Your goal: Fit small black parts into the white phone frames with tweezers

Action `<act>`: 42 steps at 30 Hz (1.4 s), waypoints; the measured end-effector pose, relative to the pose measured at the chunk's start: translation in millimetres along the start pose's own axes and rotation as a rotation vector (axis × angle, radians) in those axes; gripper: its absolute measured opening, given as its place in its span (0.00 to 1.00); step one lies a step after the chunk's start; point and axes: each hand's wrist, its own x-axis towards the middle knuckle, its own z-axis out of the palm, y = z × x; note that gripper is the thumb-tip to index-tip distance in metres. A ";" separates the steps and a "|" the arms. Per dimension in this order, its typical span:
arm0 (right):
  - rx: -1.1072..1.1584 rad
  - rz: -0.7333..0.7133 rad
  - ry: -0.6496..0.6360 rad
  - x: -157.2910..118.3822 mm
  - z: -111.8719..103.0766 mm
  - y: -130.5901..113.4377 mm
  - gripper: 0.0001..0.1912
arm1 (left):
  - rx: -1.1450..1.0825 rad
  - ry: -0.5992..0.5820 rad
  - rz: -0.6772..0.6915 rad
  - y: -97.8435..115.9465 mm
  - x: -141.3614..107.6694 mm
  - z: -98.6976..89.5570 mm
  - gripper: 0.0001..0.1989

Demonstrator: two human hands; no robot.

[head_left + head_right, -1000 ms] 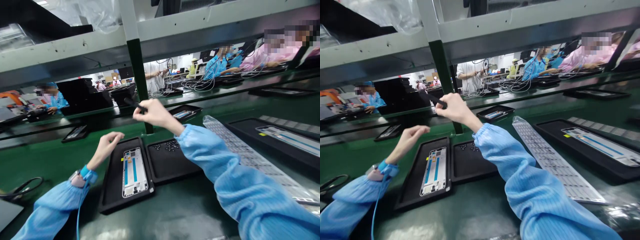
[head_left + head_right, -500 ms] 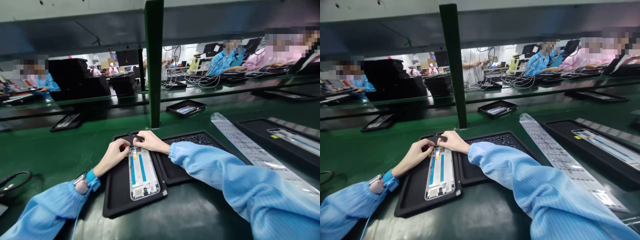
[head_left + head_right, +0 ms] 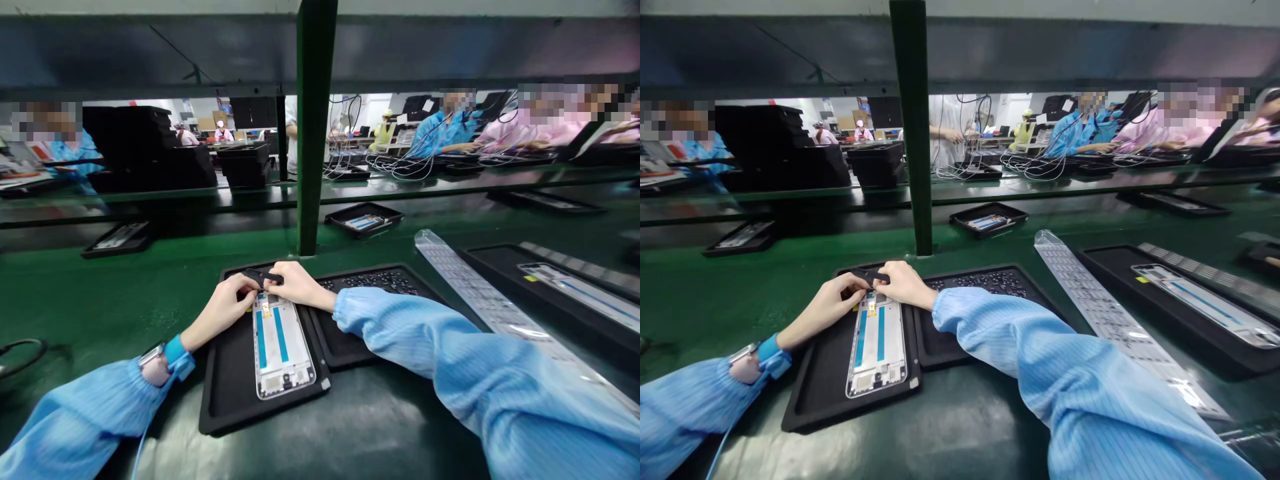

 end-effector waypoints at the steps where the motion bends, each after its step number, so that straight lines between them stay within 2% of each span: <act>1: -0.012 0.004 0.002 -0.1 0.7 0.5 0.06 | -0.003 0.001 0.002 -1.2 0.2 0.6 0.10; 6: -0.064 0.000 0.008 -0.7 4.3 1.9 0.04 | 0.002 0.001 -0.008 -4.5 4.3 0.6 0.10; 13: -0.119 -0.019 -0.014 -1.1 4.2 -2.8 0.05 | -0.030 -0.060 0.032 -6.0 10.4 -3.1 0.07; 25: -0.084 -0.029 -0.111 1.7 -3.5 -10.7 0.04 | -0.020 -0.031 0.097 -1.5 7.6 -2.4 0.07; 32: 0.159 0.084 -0.193 7.3 -17.2 -3.9 0.07 | 0.046 -0.046 0.151 3.0 9.7 -4.3 0.06; 42: 0.307 0.276 -0.266 17.6 -14.0 7.4 0.10 | 0.087 -0.063 0.225 -1.4 13.3 -2.0 0.06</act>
